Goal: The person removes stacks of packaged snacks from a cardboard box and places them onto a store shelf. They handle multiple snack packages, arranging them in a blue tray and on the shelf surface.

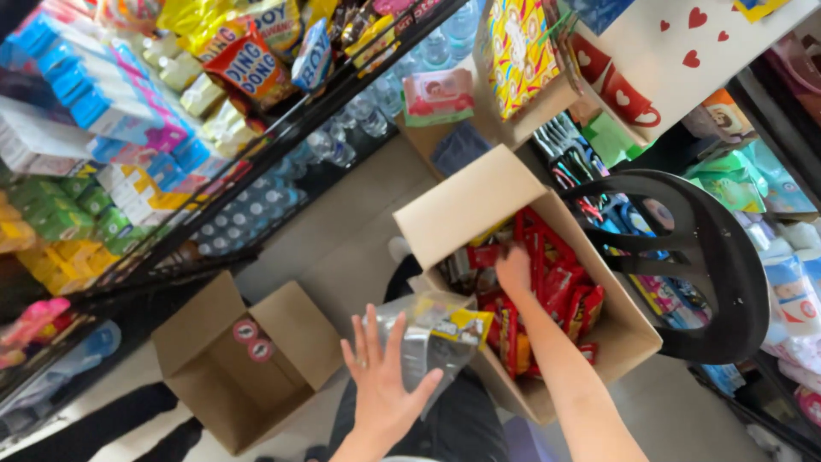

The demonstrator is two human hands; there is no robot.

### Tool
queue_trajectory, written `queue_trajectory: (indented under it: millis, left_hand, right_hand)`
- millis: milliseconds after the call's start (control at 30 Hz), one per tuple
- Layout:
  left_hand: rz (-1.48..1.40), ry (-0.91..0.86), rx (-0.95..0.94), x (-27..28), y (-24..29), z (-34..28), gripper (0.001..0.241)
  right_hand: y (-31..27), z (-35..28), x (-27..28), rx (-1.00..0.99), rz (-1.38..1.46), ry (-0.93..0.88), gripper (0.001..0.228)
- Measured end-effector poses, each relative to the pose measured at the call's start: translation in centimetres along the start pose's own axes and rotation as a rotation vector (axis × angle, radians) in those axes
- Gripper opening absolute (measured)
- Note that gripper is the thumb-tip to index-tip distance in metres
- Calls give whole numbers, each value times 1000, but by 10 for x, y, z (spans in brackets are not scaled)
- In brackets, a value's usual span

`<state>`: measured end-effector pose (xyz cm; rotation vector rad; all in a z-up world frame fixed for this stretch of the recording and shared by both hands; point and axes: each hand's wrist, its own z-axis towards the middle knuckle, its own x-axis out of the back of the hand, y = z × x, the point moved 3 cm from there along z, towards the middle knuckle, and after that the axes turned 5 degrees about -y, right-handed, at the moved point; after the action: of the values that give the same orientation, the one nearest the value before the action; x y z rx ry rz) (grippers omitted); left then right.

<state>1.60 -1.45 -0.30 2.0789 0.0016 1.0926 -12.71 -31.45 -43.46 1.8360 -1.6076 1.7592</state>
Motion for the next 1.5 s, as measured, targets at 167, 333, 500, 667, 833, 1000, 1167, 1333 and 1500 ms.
queue_trajectory:
  millis: [167, 333, 500, 667, 833, 1000, 1167, 1333, 1500]
  left_hand:
    - [38, -21, -30, -6, -10, -6, 100]
    - [46, 13, -79, -23, -35, -6, 103]
    - [8, 29, -79, -23, -36, -17, 105]
    - [5, 49, -105, -26, -42, -10, 105]
    - [-5, 31, -88, -20, -33, -13, 104]
    - [-5, 15, -80, -20, -32, -13, 103]
    - [-45, -31, -60, -10, -23, -11, 97]
    - [-39, -67, -6, -2, -8, -3, 91]
    - [8, -9, -16, -3, -8, -2, 84]
  right_hand:
    - [17, 27, -91, 111, -142, -231, 53]
    - [-38, 21, -53, -111, -332, -674, 63]
    - [-32, -4, -44, -398, -271, -567, 55]
    - [13, 24, -107, -182, -88, -336, 62]
    - [23, 19, -111, -244, -64, -376, 49]
    - [72, -7, -112, -427, 277, 222, 29]
    - [19, -33, -26, -396, 390, 424, 29]
    - [-43, -95, 112, -248, 665, 476, 46]
    - [-143, -171, 253, -474, 912, 64, 33]
